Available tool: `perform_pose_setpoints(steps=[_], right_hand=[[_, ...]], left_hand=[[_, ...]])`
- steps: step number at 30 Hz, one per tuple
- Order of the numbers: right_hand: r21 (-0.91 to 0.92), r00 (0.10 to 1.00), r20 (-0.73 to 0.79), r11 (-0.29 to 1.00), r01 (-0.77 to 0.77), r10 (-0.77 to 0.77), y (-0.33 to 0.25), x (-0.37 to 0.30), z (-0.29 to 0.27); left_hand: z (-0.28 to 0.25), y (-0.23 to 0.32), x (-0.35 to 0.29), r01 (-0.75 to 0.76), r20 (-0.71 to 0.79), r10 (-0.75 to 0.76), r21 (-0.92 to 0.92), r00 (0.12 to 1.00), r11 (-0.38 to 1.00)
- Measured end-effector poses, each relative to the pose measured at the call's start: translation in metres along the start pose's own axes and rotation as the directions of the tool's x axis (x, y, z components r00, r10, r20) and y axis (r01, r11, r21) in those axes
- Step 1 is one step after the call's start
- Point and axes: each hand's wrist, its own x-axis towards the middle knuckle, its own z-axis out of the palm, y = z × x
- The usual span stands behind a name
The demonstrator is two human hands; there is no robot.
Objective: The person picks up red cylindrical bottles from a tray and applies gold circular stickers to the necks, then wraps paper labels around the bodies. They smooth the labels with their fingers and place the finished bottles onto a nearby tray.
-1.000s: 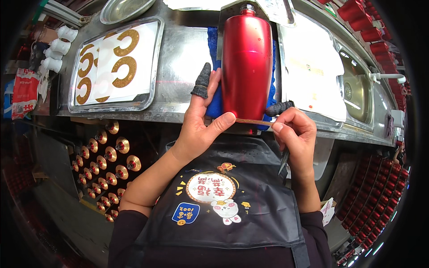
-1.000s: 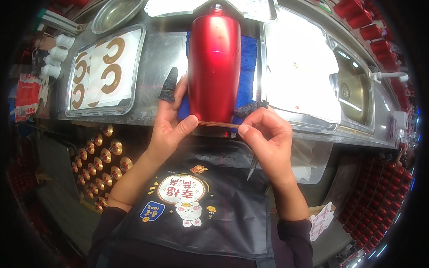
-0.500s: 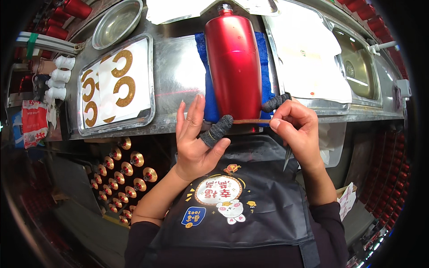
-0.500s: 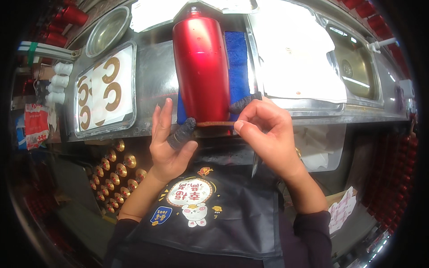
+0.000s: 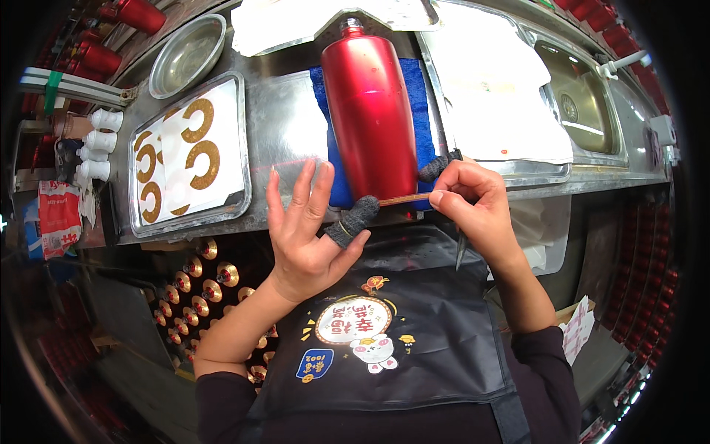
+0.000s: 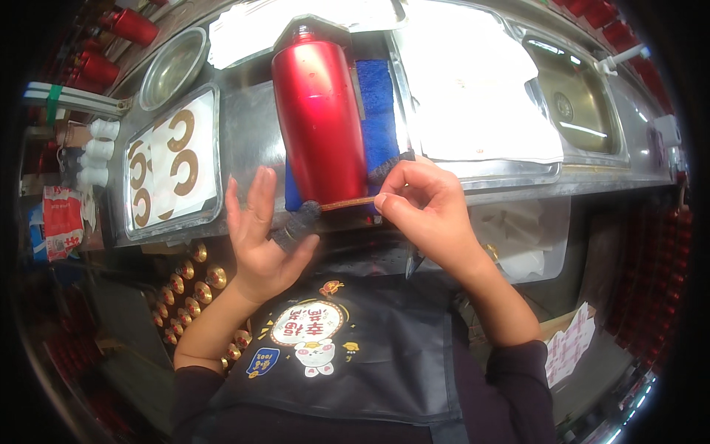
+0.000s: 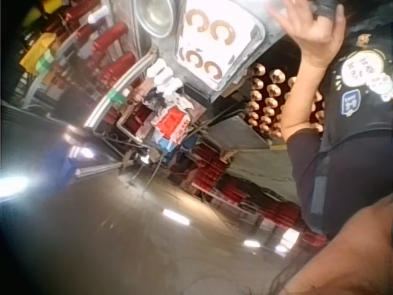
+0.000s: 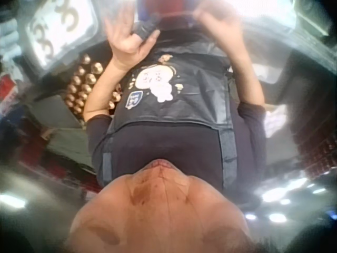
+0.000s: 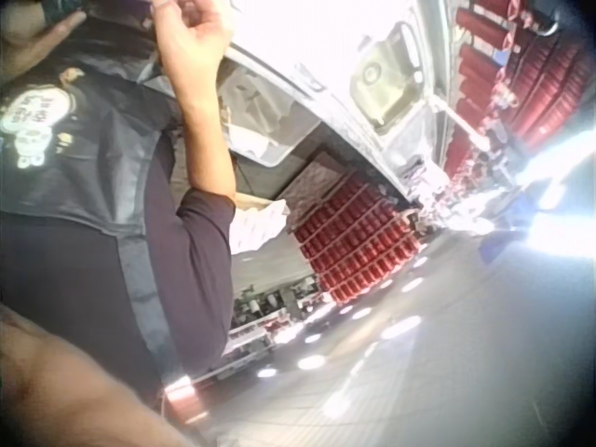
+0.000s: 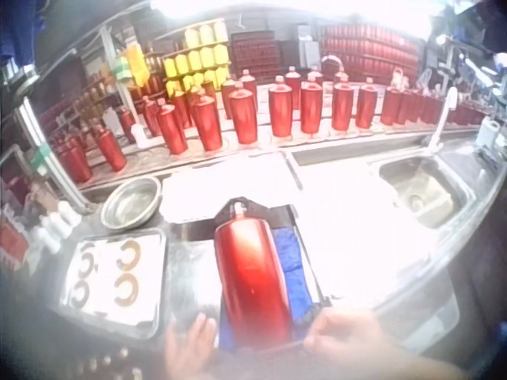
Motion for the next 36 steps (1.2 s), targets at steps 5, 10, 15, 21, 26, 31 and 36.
perform_pose_setpoints(steps=[5, 10, 15, 21, 26, 31, 36], right_hand=[[-0.006, 0.999, 0.005, 0.999, 0.047, -0.047, 0.006, 0.004, 0.001], [0.009, 0.999, 0.024, 0.999, 0.033, -0.033, 0.012, 0.006, 0.000], [-0.017, 0.999, 0.016, 0.999, 0.052, -0.052, 0.015, 0.011, 0.003], [-0.096, 0.998, 0.062, 0.995, 0.031, -0.025, 0.007, 0.008, 0.001], [-0.187, 0.995, 0.069, 0.978, 0.089, -0.078, -0.006, -0.001, -0.004], [-0.156, 0.996, 0.039, 0.984, 0.085, -0.080, -0.010, -0.003, -0.006], [-0.089, 0.999, 0.035, 0.996, 0.017, -0.014, -0.001, 0.003, -0.009]], left_hand=[[-0.009, 0.006, 0.018, -0.092, 0.019, 0.092, 0.048, 0.996, 0.995], [-0.009, 0.016, 0.038, -0.118, -0.030, 0.122, 0.105, 0.992, 0.987], [0.001, 0.023, 0.054, -0.203, 0.049, 0.198, 0.164, 0.979, 0.965], [0.020, 0.004, 0.045, -0.037, -0.157, 0.026, -0.068, 0.987, 0.997], [0.019, -0.003, 0.004, 0.084, -0.141, -0.122, -0.245, 0.982, 0.966], [0.020, -0.005, -0.016, 0.084, -0.020, -0.088, -0.135, 0.996, 0.987], [0.018, -0.008, -0.008, -0.031, -0.008, 0.031, -0.079, 0.999, 0.996]])
